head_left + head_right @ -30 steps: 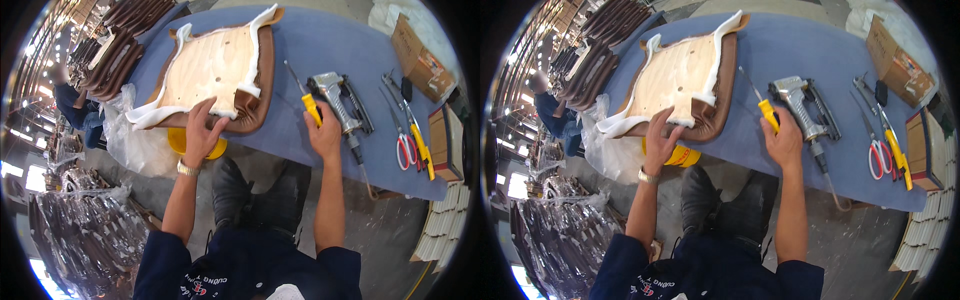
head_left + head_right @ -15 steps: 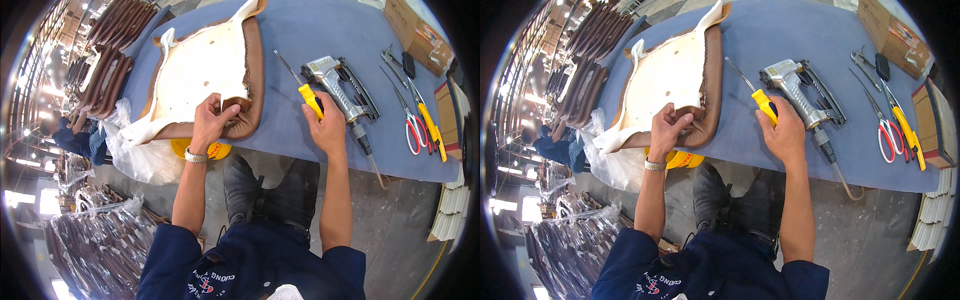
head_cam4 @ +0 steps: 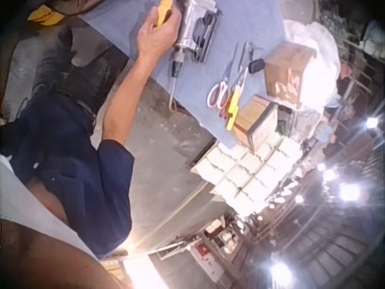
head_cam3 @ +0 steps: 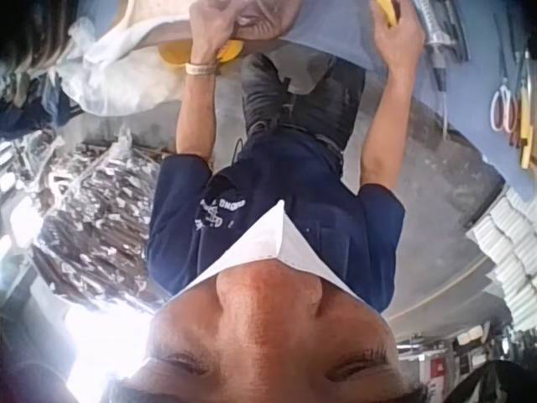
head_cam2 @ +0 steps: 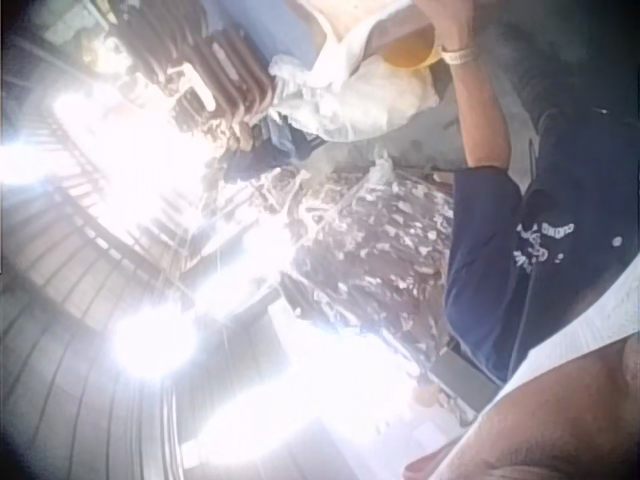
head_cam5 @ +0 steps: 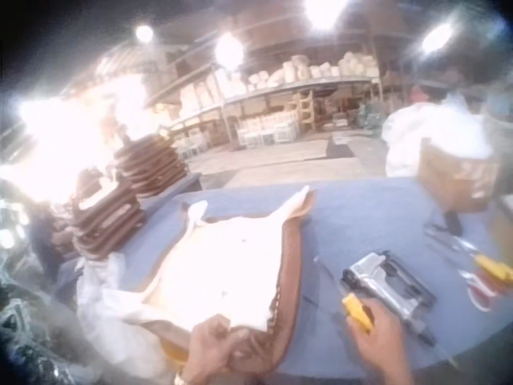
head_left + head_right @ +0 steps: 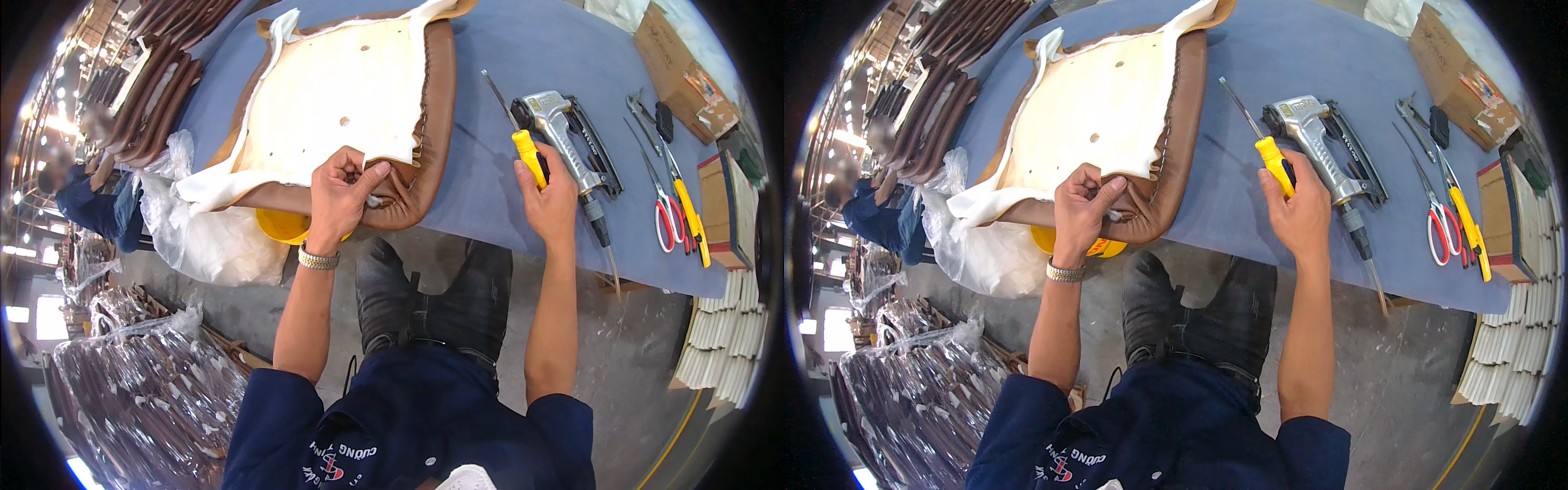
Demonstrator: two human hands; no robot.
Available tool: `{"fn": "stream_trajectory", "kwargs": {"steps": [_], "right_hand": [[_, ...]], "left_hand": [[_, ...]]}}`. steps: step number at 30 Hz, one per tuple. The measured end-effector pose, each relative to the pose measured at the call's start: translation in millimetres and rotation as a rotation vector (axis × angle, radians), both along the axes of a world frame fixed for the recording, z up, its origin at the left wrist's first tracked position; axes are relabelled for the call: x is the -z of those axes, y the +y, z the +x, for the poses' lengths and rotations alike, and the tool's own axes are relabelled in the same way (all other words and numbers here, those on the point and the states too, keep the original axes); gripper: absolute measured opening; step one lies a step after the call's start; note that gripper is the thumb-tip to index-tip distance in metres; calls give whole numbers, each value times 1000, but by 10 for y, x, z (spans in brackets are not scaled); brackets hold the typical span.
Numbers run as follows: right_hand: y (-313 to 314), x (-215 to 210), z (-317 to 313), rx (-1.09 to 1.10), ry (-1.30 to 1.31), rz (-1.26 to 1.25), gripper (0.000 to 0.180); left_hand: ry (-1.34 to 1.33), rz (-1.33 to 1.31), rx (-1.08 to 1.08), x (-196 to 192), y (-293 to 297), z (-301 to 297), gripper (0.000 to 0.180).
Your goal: The person staples white fabric onto a brown cushion base using a pneumatic staple gun. They repeatedly pull the fabric taut, fire staples along the edges, and use a yellow-handled screwdriver to tuck and smooth the fabric into the cushion's crevices. The person works around the perimeter of the cushion, adjusting the fabric and securing it in place.
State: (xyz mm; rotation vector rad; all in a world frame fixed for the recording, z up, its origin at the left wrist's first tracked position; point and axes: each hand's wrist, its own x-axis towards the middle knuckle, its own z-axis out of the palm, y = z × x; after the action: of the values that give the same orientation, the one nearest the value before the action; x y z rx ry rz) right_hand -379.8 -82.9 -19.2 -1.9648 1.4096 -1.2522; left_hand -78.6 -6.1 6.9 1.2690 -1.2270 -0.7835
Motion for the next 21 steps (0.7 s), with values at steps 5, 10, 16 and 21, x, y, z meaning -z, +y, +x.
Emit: {"fn": "stream_trajectory", "kwargs": {"steps": [5, 10, 16, 21], "right_hand": [[15, 26, -8, 23, -3, -2, 38], [30, 90, -12, 66, 58, -24, 38], [98, 101, 16, 121, -10, -52, 40], [89, 122, 35, 122, -43, -83, 41]], "left_hand": [[5, -11, -2, -5, 20, 3, 13], [72, -19, 41, 35, 30, 32, 13], [-210, -1, 94, -161, 30, 72, 26], [-905, -272, 140, -136, -93, 162, 32]]}}
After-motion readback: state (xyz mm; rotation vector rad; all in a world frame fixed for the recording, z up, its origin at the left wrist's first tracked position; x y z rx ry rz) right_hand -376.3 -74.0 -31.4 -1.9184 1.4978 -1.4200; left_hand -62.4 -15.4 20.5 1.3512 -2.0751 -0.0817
